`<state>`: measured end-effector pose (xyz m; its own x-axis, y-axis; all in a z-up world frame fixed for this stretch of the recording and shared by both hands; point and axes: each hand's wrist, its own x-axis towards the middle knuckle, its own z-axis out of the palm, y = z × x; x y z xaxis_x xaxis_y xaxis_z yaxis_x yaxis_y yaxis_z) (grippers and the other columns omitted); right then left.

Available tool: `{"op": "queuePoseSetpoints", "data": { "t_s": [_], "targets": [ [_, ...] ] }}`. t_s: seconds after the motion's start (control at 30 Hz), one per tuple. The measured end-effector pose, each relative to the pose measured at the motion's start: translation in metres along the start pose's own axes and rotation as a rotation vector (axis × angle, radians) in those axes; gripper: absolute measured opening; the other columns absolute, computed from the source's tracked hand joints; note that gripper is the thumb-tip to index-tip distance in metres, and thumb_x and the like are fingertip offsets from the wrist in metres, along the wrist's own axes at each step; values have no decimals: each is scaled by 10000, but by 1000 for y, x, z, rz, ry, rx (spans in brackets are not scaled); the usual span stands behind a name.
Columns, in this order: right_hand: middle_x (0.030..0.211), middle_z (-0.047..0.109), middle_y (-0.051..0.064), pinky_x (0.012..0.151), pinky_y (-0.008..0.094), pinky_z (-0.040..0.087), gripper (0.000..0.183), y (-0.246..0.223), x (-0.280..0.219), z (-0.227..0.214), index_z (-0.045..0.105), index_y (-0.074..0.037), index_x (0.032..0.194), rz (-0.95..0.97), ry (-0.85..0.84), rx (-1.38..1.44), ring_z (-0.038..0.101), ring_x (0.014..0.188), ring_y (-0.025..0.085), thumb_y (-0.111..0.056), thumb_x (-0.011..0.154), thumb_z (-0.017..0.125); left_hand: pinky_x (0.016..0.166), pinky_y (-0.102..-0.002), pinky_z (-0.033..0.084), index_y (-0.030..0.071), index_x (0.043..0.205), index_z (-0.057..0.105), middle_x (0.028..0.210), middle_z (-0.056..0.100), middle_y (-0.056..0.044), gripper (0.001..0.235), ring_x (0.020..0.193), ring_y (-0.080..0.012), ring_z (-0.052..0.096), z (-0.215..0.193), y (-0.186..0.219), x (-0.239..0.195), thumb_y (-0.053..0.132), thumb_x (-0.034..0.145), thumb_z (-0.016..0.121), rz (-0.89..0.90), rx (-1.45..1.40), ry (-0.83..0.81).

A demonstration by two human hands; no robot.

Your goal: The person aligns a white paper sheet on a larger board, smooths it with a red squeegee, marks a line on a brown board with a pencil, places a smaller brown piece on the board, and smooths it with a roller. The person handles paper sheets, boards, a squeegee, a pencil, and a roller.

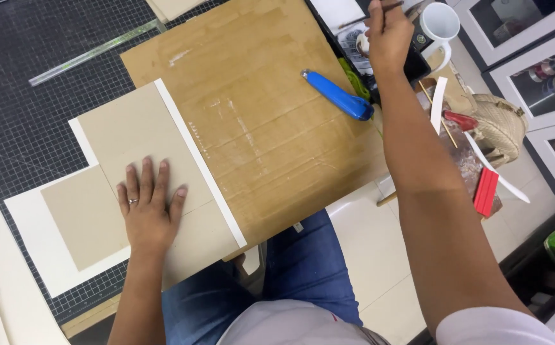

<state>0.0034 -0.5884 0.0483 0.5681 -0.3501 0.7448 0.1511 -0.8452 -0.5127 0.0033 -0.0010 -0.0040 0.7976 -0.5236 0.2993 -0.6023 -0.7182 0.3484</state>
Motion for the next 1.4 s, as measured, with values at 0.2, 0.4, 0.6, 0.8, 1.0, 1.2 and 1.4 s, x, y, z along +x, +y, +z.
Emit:
{"op": "queuePoseSetpoints", "data": {
  "t_s": [0.2,0.4,0.6,0.8,1.0,1.2,1.4],
  "targets": [
    [768,765,96,512,290,562,232,-26,6,-17,732,-27,986,193,104,17,685,614,138,-150,1071,555,1266,-609,131,236,1638,353,1716,290,-73,634,1600,-347,154,1,0,0,521,1076,423,-2,9,-13],
    [788,664,90,651,381,485,214,-20,-9,-22,601,-42,988,109,-73,-65,661,750,193,-190,1141,579,1267,-607,110,241,1640,344,1717,282,-68,644,1597,-363,152,-1,0,0,528,1069,418,-18,1,-35],
    [804,595,76,555,337,511,179,-5,-7,-9,541,-76,1000,165,-18,96,675,742,182,-187,1141,535,1269,-600,100,245,1641,334,1721,266,-64,648,1599,-360,138,-1,-1,1,539,1067,398,-22,-5,-47],
    [687,652,77,501,334,554,281,-10,-2,-7,551,-72,932,93,4,-62,703,606,173,-252,1145,515,1264,-602,117,229,1633,365,1715,286,-70,651,1593,-371,160,3,-2,1,545,1065,401,-27,9,-42],
    [767,791,67,673,438,567,221,32,-12,-2,656,-78,1056,0,-154,-316,798,680,253,-276,1148,627,1195,-616,207,215,1562,503,1640,441,-110,599,1522,-443,327,-1,-2,3,486,1032,565,-32,-3,50],
    [759,472,83,491,322,431,238,-94,-16,7,492,-39,1028,118,26,247,598,631,181,-204,1195,453,1193,-659,202,133,1274,701,1379,603,-105,362,1334,-413,478,8,-6,27,388,1022,644,-29,-48,163],
    [820,686,10,622,291,519,213,-267,-86,81,588,-156,1071,107,-291,109,714,693,157,-316,1158,478,1144,-688,258,211,1427,653,1441,573,-107,437,1308,-414,480,31,-1,40,423,1051,588,-18,70,208]
  ]
}}
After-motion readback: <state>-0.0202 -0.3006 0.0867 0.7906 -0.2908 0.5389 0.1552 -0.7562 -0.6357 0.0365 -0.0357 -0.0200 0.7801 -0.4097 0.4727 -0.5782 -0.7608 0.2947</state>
